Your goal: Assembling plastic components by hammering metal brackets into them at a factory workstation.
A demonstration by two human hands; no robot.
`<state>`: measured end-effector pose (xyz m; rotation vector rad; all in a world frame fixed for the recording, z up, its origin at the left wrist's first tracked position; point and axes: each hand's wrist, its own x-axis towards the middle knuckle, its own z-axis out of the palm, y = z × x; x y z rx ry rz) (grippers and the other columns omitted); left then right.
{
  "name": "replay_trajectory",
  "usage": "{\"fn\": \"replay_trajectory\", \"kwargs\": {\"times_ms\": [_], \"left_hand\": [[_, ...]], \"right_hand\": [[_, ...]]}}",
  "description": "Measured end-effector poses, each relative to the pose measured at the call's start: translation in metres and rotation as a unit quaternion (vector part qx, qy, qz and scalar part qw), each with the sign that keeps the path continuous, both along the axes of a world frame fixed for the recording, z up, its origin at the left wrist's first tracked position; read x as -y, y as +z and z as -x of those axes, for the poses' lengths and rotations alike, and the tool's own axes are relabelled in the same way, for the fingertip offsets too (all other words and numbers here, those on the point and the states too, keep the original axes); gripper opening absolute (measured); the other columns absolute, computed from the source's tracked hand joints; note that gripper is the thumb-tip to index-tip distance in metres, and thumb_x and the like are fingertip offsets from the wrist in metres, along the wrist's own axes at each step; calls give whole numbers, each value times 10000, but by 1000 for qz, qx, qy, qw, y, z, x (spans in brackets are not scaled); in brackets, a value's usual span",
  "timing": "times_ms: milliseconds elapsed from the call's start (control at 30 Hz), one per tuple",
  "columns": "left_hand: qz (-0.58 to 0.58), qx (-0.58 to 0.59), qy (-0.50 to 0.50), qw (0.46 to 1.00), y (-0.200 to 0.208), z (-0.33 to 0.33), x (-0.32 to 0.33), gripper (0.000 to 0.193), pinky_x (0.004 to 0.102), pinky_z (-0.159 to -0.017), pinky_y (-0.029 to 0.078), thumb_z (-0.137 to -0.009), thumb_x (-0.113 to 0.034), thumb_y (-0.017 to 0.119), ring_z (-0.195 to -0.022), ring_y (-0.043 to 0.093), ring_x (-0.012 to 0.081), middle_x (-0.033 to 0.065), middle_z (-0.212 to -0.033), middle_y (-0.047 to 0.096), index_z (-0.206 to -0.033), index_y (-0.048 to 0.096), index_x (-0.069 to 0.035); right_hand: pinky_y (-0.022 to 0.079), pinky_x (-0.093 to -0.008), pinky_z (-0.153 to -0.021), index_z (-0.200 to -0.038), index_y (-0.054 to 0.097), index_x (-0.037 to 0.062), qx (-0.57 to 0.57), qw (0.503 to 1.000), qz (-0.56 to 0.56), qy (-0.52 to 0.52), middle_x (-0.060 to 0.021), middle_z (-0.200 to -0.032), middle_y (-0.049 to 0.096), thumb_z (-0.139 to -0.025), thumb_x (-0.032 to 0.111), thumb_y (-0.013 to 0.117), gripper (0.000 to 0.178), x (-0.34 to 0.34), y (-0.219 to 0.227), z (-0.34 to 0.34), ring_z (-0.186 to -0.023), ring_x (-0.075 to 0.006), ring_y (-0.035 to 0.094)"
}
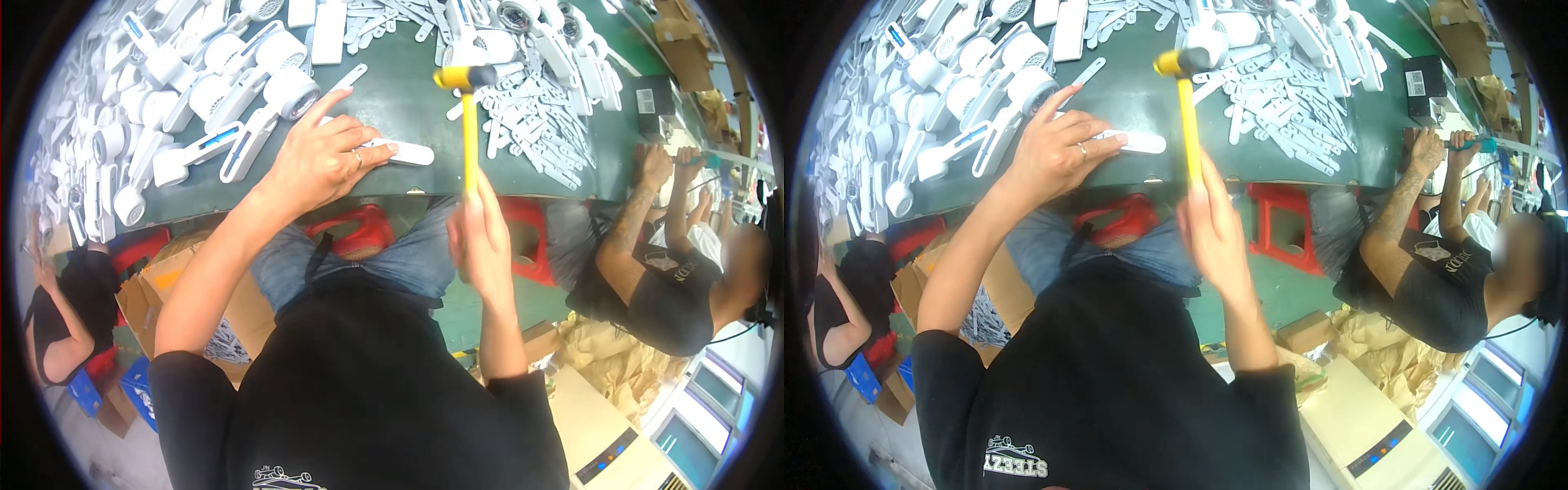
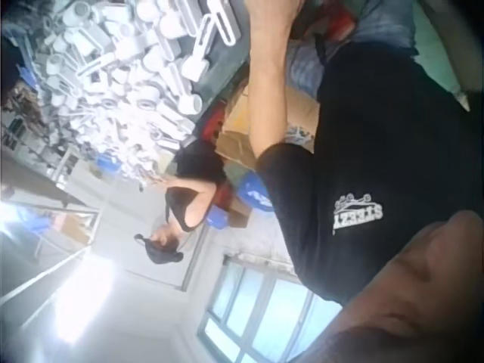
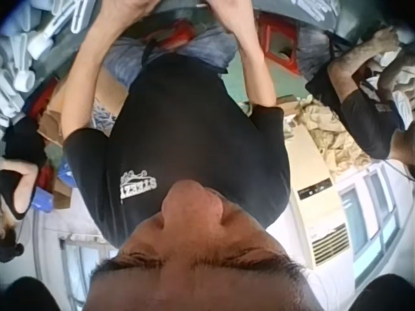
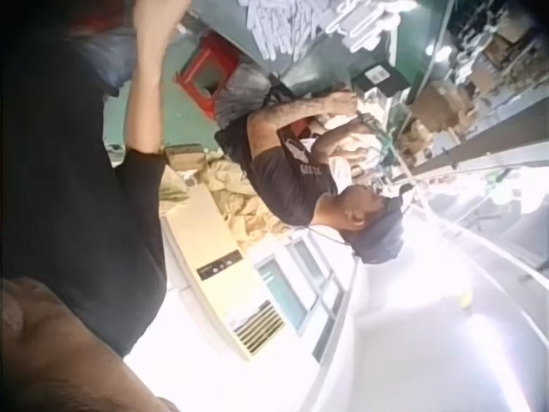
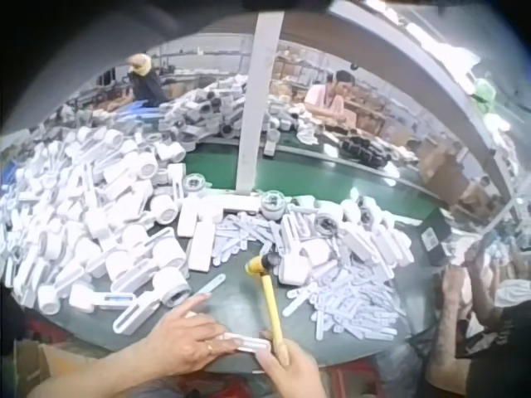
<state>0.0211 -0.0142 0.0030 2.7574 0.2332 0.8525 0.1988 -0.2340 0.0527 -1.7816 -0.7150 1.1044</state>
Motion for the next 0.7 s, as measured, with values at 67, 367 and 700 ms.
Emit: {"fn": "replay_trajectory", "kwargs": {"times_ms": [67, 367, 700], "left_hand": [[-2, -4, -4, 1000, 3, -2, 1, 279, 516, -1165, 491, -839, -122, 844, -895, 717, 176, -2, -982, 764, -1109, 828, -187], [-5, -9, 2, 1000, 4, -2, -1, 246, 501, -1198, 470, -868, -173, 833, -880, 705, 165, -31, -947, 764, -1107, 842, -230], [18, -6, -13, 1000, 5, -3, 0, 275, 536, -1197, 458, -832, -107, 849, -908, 720, 191, 3, -980, 769, -1097, 831, -176]], "right_hand": [[534, -352, -698, -1688, 328, 84, 114, 992, 41, 26, -99, -794, 655, -1155, 263, 431, 571, 30, 13, 11, -688, -198, 653], [586, -425, -837, -1653, 364, 26, 177, 969, 156, 67, -329, -1316, 670, -1102, 100, 482, 568, 49, 23, 38, -985, -444, 761], [588, -463, -831, -1657, 390, 104, 248, 968, -39, 15, -356, -1173, 698, -1097, 88, 496, 571, 74, 2, 44, -1028, -508, 724]]}}
